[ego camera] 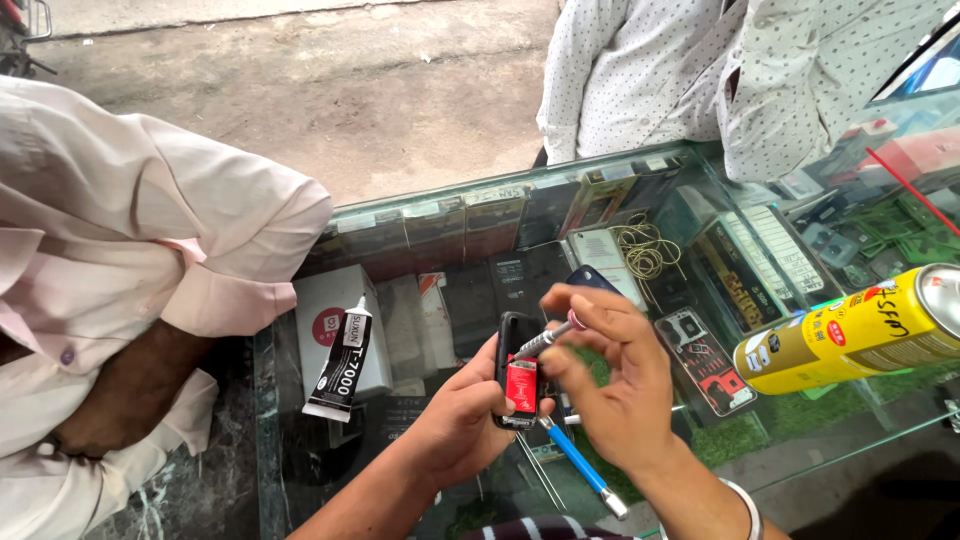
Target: The person handles a feature phone at a glass counter, removing its back cover and battery and reassembling the body. They pick up a small screwdriver and work on the phone's rear section, then handle a tube of T-7000 adhesive and apply it near the phone before setting the phone down on the counter.
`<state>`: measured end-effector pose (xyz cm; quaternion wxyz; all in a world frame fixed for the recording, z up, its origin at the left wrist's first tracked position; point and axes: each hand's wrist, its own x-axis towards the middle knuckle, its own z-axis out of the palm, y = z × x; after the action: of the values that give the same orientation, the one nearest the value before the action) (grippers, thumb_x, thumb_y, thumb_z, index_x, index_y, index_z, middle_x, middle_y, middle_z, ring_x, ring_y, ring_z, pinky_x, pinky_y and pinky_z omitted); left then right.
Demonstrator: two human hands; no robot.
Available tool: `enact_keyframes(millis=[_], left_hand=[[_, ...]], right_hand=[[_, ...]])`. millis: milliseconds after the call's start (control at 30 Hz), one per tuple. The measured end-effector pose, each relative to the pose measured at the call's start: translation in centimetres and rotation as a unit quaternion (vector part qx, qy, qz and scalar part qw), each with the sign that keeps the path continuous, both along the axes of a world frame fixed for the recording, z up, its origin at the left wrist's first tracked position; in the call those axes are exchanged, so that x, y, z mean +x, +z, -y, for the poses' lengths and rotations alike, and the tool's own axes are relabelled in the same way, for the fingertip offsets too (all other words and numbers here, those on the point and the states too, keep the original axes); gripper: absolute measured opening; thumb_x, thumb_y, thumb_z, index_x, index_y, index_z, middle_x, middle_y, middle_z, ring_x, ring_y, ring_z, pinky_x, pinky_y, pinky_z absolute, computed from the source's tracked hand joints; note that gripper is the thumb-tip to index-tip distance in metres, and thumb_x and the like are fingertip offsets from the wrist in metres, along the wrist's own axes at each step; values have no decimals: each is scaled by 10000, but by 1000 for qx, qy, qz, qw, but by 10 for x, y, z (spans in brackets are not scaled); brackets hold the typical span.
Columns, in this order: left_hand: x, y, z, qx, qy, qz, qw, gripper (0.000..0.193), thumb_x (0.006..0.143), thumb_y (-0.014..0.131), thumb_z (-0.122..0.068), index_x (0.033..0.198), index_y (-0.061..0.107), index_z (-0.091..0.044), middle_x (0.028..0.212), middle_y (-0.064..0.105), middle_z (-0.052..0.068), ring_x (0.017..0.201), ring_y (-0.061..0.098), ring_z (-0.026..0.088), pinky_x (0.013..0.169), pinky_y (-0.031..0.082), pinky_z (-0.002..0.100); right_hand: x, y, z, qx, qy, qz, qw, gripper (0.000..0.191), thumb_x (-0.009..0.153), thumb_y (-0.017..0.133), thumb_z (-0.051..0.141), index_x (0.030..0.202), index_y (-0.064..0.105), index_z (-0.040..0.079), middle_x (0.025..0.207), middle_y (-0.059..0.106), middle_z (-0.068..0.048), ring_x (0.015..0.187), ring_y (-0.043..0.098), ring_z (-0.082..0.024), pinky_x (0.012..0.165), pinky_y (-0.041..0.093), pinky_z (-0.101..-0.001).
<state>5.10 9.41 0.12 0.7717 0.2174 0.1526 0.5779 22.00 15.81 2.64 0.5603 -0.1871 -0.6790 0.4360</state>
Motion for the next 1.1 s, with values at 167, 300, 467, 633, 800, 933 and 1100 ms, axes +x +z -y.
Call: enact_keyframes(millis=[167, 300, 467, 633, 800, 933, 1100], left_hand=[[1, 3, 0, 14, -2, -9, 1000, 795, 791, 465, 77, 1567, 339, -38, 1397, 533, 185, 1176, 557, 244, 1013, 499, 382], [2, 13, 0, -56, 34, -36, 997, 828, 706, 453, 76, 1502, 314, -104, 1533, 461, 134, 1329, 532, 262, 1038, 497, 459], [2, 23, -1, -69, 74, -15, 995, 802, 745, 454, 67, 1515, 282, -73, 1566, 426, 126, 1392, 480, 309, 1084, 459, 597], [1, 22, -4, -83, 103, -10, 991, 854, 800, 469, 51, 1577, 276, -246, 1580, 419, 136, 1419, 465, 313, 1140, 400, 517], [-1, 19, -3, -67, 100, 17, 993, 897, 751, 460, 64, 1571, 265, -243, 1584, 406, 136, 1435, 443, 323, 1153, 385, 565], [0, 18, -4, -59, 101, 23, 993, 925, 729, 473, 47, 1577, 248, -245, 1584, 402, 141, 1435, 438, 330, 1162, 374, 566], [-1, 18, -3, -36, 99, 52, 993, 910, 765, 466, 7, 1602, 190, -223, 1580, 385, 220, 1441, 431, 380, 1174, 372, 519]], right_hand=[[5, -8, 2, 5, -33, -18, 999, 269, 1036, 643, -31, 1276, 540, 36, 1109, 657, -158, 1044, 736, -224, 825, 641, -330], [22, 5, -22, -47, -98, -87, 990, 319, 1103, 555, 57, 1420, 517, 44, 1168, 686, -159, 965, 720, -209, 856, 606, -340], [59, 34, -69, -153, -133, 150, 968, 471, 1023, 617, 192, 1482, 569, 104, 1091, 735, -83, 808, 626, -121, 699, 520, -298], [57, 31, -67, -126, -237, 518, 812, 565, 798, 773, 233, 1346, 644, 269, 939, 794, 29, 712, 710, -179, 687, 556, -361], [44, 24, -66, -99, -257, 544, 793, 482, 808, 775, 267, 1280, 675, 276, 923, 792, 27, 837, 742, -247, 707, 562, -429], [37, 20, -68, -70, -260, 573, 774, 390, 820, 765, 287, 1205, 705, 272, 904, 785, 6, 855, 743, -287, 704, 570, -458], [35, 18, -69, -34, -267, 579, 770, 484, 834, 754, 264, 1292, 601, 226, 902, 785, -4, 826, 736, -301, 680, 557, -470]])
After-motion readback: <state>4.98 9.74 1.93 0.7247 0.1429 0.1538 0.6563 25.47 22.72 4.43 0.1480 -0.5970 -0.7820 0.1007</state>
